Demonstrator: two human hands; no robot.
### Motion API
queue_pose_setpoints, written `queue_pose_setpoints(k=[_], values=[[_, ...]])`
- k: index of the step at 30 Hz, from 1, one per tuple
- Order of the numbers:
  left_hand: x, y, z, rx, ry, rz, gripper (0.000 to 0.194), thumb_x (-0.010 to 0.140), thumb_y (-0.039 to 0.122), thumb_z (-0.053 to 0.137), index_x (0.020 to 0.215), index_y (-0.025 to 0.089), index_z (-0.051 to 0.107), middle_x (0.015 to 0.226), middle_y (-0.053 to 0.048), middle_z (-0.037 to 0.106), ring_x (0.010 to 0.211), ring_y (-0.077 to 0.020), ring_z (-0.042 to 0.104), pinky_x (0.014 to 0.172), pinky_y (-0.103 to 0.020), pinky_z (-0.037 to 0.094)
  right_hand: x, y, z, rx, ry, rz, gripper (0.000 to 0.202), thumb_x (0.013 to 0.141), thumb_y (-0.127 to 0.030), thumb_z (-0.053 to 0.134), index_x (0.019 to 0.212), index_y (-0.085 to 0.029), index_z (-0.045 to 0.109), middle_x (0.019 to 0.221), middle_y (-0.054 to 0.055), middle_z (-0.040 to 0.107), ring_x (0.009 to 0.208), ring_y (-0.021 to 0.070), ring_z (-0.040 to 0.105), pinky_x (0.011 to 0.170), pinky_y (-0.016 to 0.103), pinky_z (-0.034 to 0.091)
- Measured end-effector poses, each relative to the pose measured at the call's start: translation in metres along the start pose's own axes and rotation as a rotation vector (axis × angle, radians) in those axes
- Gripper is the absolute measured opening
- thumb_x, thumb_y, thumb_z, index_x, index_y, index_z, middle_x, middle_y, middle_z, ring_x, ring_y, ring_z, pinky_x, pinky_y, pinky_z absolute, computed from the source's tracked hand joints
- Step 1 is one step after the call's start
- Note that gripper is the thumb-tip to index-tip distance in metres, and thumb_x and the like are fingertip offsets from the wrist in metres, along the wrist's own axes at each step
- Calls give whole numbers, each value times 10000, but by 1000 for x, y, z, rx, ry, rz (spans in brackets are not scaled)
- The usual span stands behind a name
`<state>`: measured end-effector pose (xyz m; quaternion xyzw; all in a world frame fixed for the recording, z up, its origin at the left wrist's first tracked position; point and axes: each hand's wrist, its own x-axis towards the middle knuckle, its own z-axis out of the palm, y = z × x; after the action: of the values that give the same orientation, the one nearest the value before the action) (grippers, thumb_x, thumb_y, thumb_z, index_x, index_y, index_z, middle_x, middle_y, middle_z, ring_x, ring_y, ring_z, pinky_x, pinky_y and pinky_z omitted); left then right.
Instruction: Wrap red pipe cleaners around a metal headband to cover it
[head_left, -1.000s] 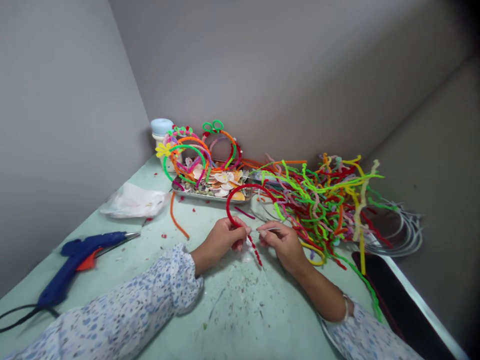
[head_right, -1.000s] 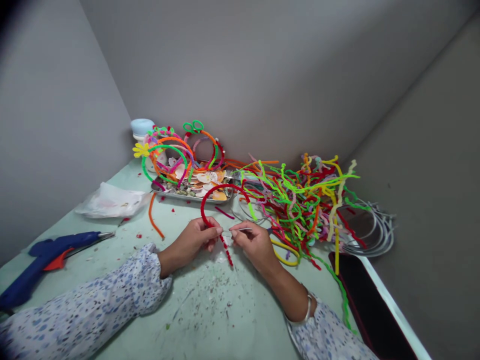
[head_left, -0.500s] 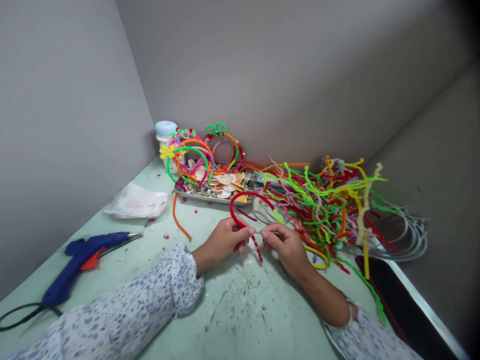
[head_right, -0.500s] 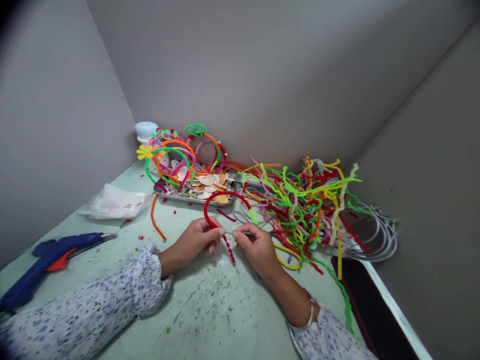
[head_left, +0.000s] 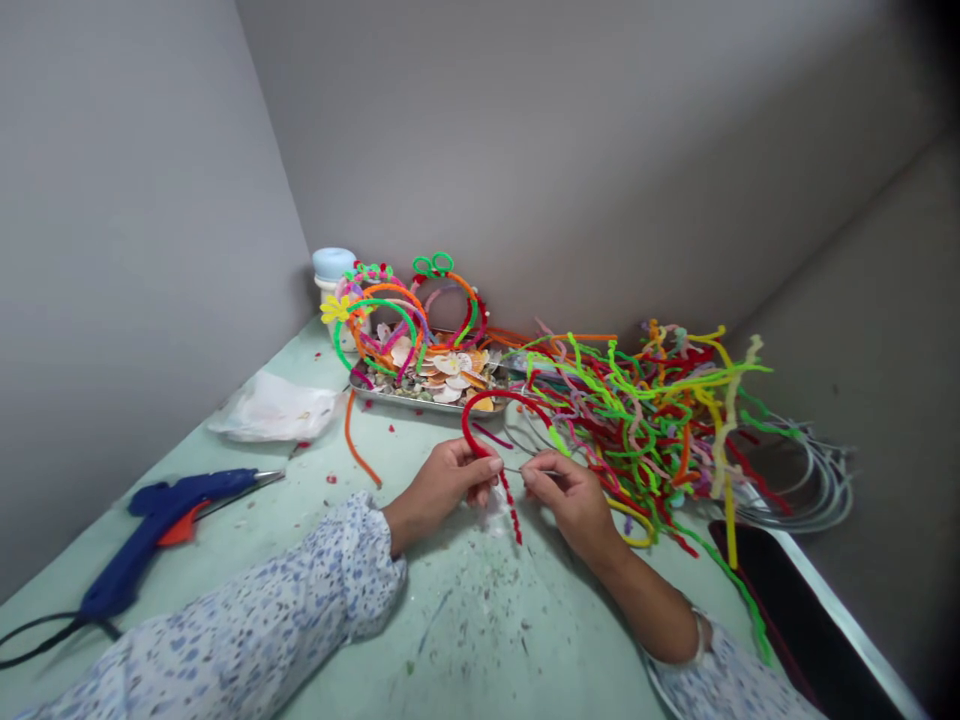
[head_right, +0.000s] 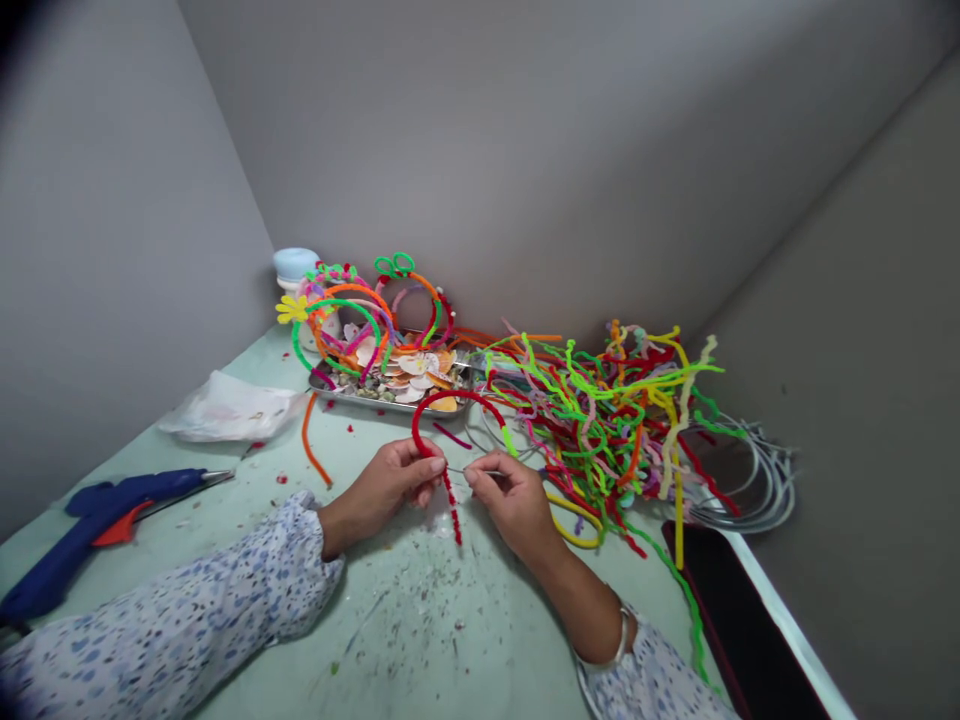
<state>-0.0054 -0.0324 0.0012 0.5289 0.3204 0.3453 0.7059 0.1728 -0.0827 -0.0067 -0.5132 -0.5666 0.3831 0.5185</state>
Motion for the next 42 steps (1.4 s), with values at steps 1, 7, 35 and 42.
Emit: queue_pose_setpoints(k=[1, 7, 35, 42], values=[[0, 0, -1, -26, -8, -4, 267, 741, 376, 675, 788, 130, 584, 575, 36, 528, 456, -61, 468, 464, -194, 340, 0, 1, -1, 27, -12, 8, 194, 792, -385, 640, 755, -195, 640, 675, -4, 571, 605, 140, 538, 574, 253, 431], [2, 12, -7, -289, -41, 35, 200, 764, 302, 677, 842, 161, 556, 672, 34, 550, 520, -56, 503, 517, -184, 379, 2, 14, -4, 311, 59, 108, 349, 846, -492, 533, 744, -179, 647, 646, 28, 624, 548, 142, 571, 514, 258, 433], [7, -2, 0, -352, 86, -26, 198, 732, 253, 726, 844, 101, 668, 781, -49, 646, 707, -93, 600, 589, -164, 453, 0, -8, 12, -147, 148, 168, 398, 789, -506, 593, 605, -156, 635, 492, -21, 532, 487, 125, 454, 499, 247, 351], [4, 0, 3, -225, 153, -12, 234, 702, 313, 738, 840, 132, 687, 776, -34, 636, 675, -94, 564, 556, -186, 394, 1, -8, 12, -197, 159, 83, 360, 802, -473, 584, 825, -151, 745, 738, 40, 696, 660, 187, 575, 602, 278, 417]])
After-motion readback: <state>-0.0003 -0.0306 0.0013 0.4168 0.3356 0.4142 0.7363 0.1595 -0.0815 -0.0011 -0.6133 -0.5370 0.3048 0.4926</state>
